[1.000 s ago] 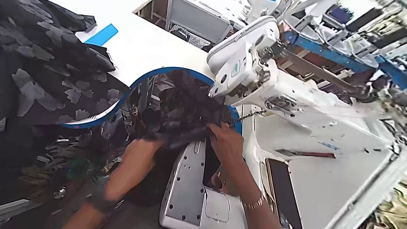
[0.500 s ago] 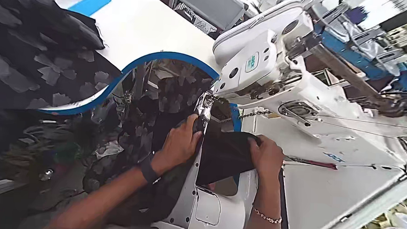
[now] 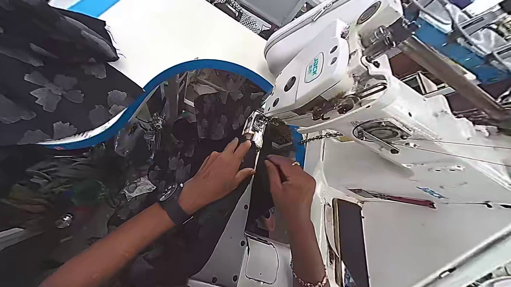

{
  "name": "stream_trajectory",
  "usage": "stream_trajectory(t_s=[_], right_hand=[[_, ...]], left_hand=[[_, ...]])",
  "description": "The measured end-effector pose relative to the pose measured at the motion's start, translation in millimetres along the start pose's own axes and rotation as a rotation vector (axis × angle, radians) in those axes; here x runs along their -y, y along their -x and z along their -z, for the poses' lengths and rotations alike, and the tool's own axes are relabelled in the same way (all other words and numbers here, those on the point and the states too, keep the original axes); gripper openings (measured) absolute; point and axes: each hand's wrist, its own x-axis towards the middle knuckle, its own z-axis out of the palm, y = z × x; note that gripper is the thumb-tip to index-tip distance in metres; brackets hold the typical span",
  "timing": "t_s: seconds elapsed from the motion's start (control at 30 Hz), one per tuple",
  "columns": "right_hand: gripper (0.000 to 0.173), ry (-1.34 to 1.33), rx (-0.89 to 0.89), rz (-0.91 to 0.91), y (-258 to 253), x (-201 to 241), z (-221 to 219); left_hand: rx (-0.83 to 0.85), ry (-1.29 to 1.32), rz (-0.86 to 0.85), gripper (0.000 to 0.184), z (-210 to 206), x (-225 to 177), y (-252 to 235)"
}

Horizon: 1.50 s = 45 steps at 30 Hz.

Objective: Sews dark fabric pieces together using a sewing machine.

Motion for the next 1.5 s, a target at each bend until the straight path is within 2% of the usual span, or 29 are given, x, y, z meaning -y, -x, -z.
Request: stream_trajectory(t_s=[0.07, 0.13, 0.33, 0.47, 0.63, 0.7, 0.8, 0.87, 0.93, 1.0, 1.2, 1.33, 1.5], right_hand=[[0.02, -0.123, 0.026, 0.057, 2.6, -5.5, -8.7], [0.02, -0.245, 0.083, 0.02, 5.6, -9.1, -11.4], [0.014, -0.495, 0.152, -0.08, 10.5, -5.6, -12.7], [0.015, -0.221, 0.213, 0.01, 11.2, -1.3, -7.8], [0.018, 0.132, 0.223, 0.15, 7.4, 8.0, -5.2], [0.016, 0.009, 0.238, 0.086, 4.9, 7.4, -8.4], [0.013, -0.464, 0.297, -0.168, 3.3, 6.7, -16.0], [0.014, -0.647, 0.266, -0.239, 0.7, 4.9, -26.3], [0.015, -0.579, 0.227, -0.215, -1.4, 5.5, -32.3], [0.016, -0.461, 0.111, -0.172, 1.7, 11.8, -34.6], [0.006, -0.77, 0.079, -0.322, 3.2, 8.0, -32.5], [0.01, -0.605, 0.052, -0.29, 2.3, 14.8, -34.8], [0.02, -0.076, 0.009, -0.17, -4.4, 37.5, -33.5]], left_hand=[[-0.08, -0.178, -0.07, 0.051, -4.7, 2.6, 5.0], [-0.159, -0.263, -0.164, 0.043, -10.6, 6.8, 6.6], [-0.133, -0.232, -0.268, 0.04, -12.8, 11.6, -2.3], [-0.148, -0.21, -0.272, 0.035, -9.7, 11.3, -5.1], [-0.121, -0.066, -0.281, 0.041, -10.6, 17.2, -3.5], [-0.124, 0.012, -0.277, 0.042, -12.6, 17.0, -2.2], [-0.172, 0.122, -0.27, 0.039, -10.2, 15.2, -3.5], [-0.176, 0.152, -0.282, 0.036, -11.9, 13.5, -4.8], [-0.157, 0.138, -0.295, 0.03, -12.9, 13.1, -8.1], [-0.16, 0.131, -0.302, 0.029, -11.2, 13.5, -10.9], [-0.199, 0.14, -0.266, 0.028, -15.3, 8.9, -13.5], [-0.209, 0.173, -0.251, 0.028, -17.8, 10.1, -16.1], [-0.306, 0.188, -0.238, 0.024, -26.1, 16.1, -33.0]])
